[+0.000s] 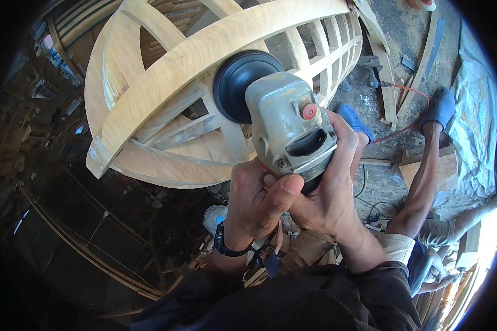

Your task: The person sands a curved wooden structure using an electric sander, holding and turning the structure to sand along its wooden ribs.

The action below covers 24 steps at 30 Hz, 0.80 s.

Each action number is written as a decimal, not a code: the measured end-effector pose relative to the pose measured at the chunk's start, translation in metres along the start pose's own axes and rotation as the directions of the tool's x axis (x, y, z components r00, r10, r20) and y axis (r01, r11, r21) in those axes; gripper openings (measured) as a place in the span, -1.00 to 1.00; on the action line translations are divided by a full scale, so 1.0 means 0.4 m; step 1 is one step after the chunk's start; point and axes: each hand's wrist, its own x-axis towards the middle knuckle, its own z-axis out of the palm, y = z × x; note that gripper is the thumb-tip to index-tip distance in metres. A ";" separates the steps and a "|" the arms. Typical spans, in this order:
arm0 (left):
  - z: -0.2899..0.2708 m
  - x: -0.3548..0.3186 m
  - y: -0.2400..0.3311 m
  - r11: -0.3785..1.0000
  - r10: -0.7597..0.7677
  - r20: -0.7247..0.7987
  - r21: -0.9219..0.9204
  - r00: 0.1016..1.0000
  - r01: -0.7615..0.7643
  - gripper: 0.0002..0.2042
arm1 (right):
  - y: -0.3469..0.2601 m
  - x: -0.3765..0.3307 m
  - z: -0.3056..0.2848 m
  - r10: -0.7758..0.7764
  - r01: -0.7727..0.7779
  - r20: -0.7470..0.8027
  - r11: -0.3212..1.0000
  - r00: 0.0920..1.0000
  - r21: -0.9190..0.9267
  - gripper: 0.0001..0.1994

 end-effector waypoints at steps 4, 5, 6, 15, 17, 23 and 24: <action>0.008 0.012 -0.003 0.999 0.014 0.019 0.029 1.000 -0.014 -0.44 | 0.009 0.002 -0.005 0.005 -0.004 -0.025 1.000 1.000 0.027 0.02; 0.009 0.014 -0.004 0.999 0.002 0.024 0.041 1.000 -0.003 -0.45 | 0.011 0.002 -0.006 0.006 -0.005 -0.030 1.000 1.000 0.030 0.02; 0.012 0.016 -0.006 0.999 0.002 0.023 0.042 1.000 -0.003 -0.45 | 0.012 0.000 -0.008 0.018 -0.017 -0.028 0.999 0.999 0.030 0.02; 0.026 0.036 0.004 0.995 -0.034 0.034 0.095 0.999 0.030 -0.44 | 0.038 -0.005 0.009 0.174 -0.140 -0.139 0.965 0.975 0.223 0.01; 0.028 0.043 0.019 0.977 -0.122 0.058 0.180 0.991 0.109 -0.46 | 0.045 -0.005 0.019 0.231 -0.158 -0.152 0.909 0.961 0.385 0.01; 0.024 0.023 -0.004 0.996 0.043 -0.016 0.080 0.999 -0.042 -0.49 | 0.022 0.000 -0.003 0.069 -0.063 -0.073 0.995 0.995 0.078 0.00; 0.025 0.021 -0.007 0.996 0.041 -0.017 0.079 0.999 -0.039 -0.49 | 0.017 -0.001 -0.005 0.037 -0.037 -0.031 0.999 0.999 0.018 0.01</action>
